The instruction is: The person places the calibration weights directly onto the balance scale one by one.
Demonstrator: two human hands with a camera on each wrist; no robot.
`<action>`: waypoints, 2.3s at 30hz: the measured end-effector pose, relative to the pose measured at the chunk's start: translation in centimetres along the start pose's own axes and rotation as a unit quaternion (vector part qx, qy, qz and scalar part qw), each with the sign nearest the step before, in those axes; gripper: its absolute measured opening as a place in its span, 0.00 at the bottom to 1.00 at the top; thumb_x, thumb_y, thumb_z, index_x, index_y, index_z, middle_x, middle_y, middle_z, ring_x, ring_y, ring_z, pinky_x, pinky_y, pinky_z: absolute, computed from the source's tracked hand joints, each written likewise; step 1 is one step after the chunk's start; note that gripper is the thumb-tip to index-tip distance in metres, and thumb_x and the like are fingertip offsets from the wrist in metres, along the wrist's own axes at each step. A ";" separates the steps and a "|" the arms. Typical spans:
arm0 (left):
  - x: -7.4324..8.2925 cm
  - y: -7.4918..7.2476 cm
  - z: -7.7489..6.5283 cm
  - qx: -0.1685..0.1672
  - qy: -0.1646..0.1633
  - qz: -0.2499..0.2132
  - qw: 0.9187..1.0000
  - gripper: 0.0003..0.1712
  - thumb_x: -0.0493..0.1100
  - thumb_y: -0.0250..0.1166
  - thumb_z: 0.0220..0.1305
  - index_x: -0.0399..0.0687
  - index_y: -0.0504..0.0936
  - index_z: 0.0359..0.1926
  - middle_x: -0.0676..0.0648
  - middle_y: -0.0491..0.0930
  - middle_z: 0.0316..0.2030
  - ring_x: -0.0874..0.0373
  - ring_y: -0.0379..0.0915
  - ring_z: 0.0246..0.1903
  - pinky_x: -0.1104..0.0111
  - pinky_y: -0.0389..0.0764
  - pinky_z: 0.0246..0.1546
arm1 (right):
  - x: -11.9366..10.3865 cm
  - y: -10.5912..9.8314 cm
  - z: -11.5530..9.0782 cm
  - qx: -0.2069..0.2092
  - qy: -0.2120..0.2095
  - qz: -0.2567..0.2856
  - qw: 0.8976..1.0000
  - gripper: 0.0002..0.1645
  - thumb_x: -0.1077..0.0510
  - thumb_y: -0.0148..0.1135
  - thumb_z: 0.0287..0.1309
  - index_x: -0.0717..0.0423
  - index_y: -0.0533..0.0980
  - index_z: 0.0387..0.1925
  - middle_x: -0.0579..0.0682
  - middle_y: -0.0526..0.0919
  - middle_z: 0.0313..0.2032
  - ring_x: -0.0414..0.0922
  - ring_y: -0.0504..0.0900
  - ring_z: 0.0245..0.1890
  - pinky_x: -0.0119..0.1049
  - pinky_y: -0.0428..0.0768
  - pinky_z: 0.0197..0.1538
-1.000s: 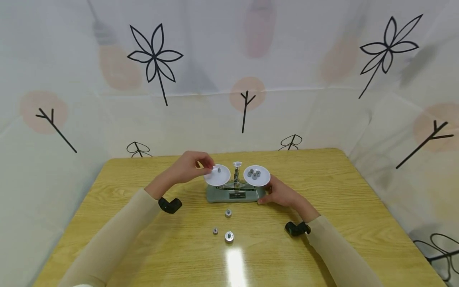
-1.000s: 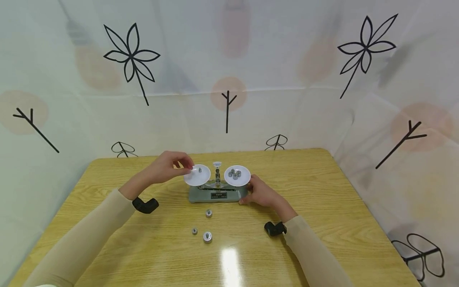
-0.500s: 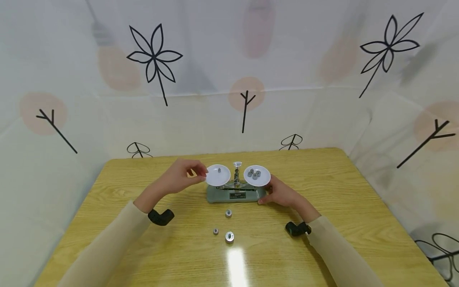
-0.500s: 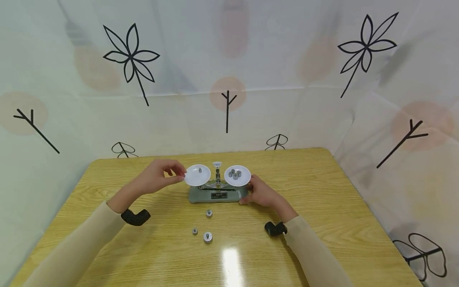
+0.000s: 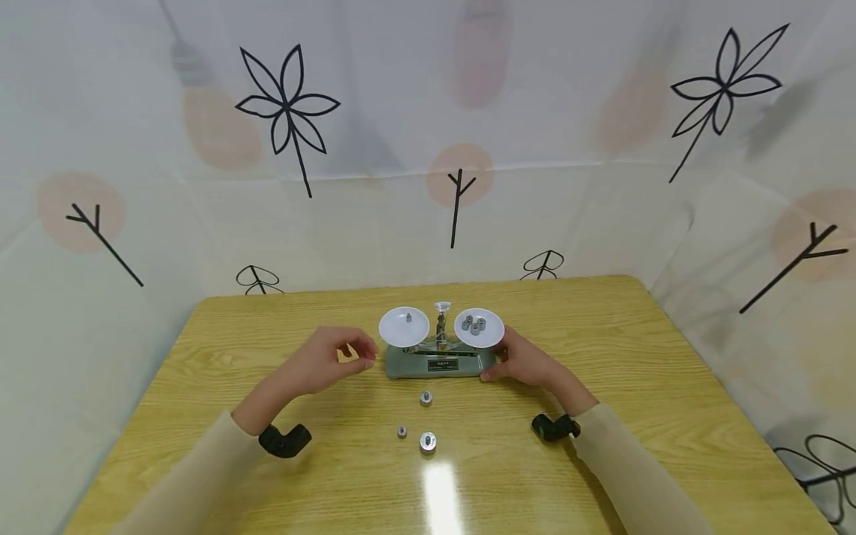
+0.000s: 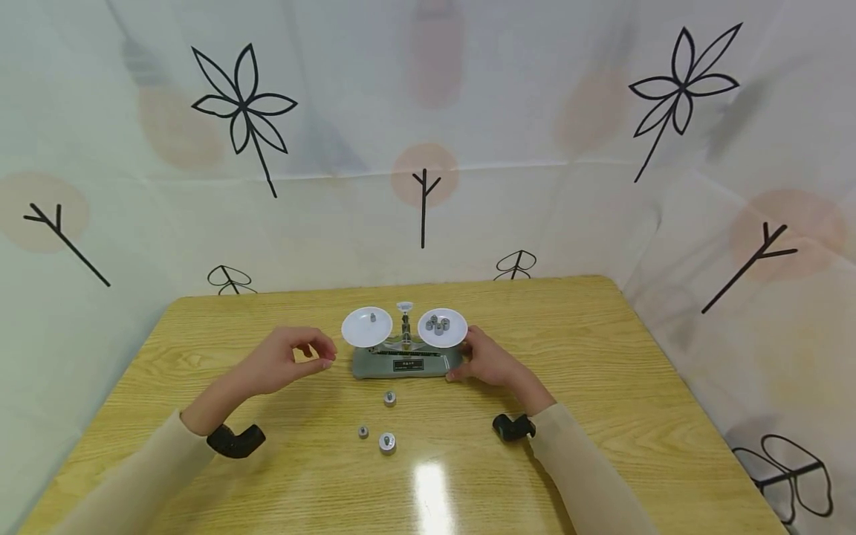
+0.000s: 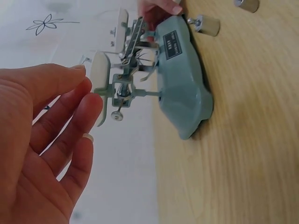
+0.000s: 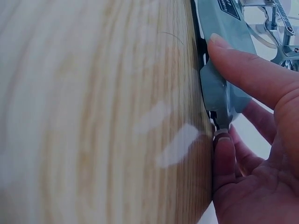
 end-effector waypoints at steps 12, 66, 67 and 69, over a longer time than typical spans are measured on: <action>-0.6 2.8 -1.2 -0.021 0.014 -0.019 0.999 0.05 0.39 0.69 0.64 0.51 0.85 0.41 0.56 0.84 0.38 0.64 0.77 0.38 0.65 0.78 0.37 | 1.6 -0.1 0.1 -0.002 -0.004 0.001 1.000 0.55 0.62 0.78 0.49 0.57 0.56 0.73 0.59 0.68 0.64 0.56 0.72 0.58 0.57 0.72 0.60; -1.3 9.7 -2.8 -0.154 -0.017 -0.100 0.983 0.07 0.39 0.73 0.61 0.55 0.85 0.39 0.59 0.81 0.37 0.64 0.76 0.37 0.71 0.79 0.41 | 1.6 0.0 0.3 -0.004 0.006 0.012 1.000 0.54 0.61 0.79 0.47 0.57 0.58 0.71 0.57 0.70 0.62 0.54 0.73 0.57 0.56 0.70 0.62; -1.4 9.7 -2.9 -0.154 -0.015 -0.101 0.983 0.07 0.39 0.72 0.61 0.54 0.85 0.39 0.59 0.81 0.37 0.64 0.76 0.37 0.71 0.79 0.41 | 1.6 0.0 0.4 -0.005 0.005 0.013 1.000 0.54 0.61 0.79 0.47 0.57 0.58 0.71 0.57 0.70 0.62 0.54 0.73 0.58 0.56 0.70 0.62; -1.4 9.7 -2.9 -0.154 -0.012 -0.105 0.982 0.07 0.38 0.72 0.61 0.54 0.85 0.38 0.59 0.81 0.37 0.64 0.76 0.36 0.71 0.80 0.40 | 1.7 0.0 0.3 -0.005 0.005 0.014 1.000 0.54 0.61 0.79 0.47 0.57 0.57 0.71 0.57 0.70 0.62 0.55 0.73 0.58 0.57 0.70 0.63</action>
Point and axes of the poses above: each hand's wrist, its own z-axis towards the middle knuckle, its own y-axis out of the palm, x = y × z, the point moved 2 cm from there along z, towards the middle knuckle
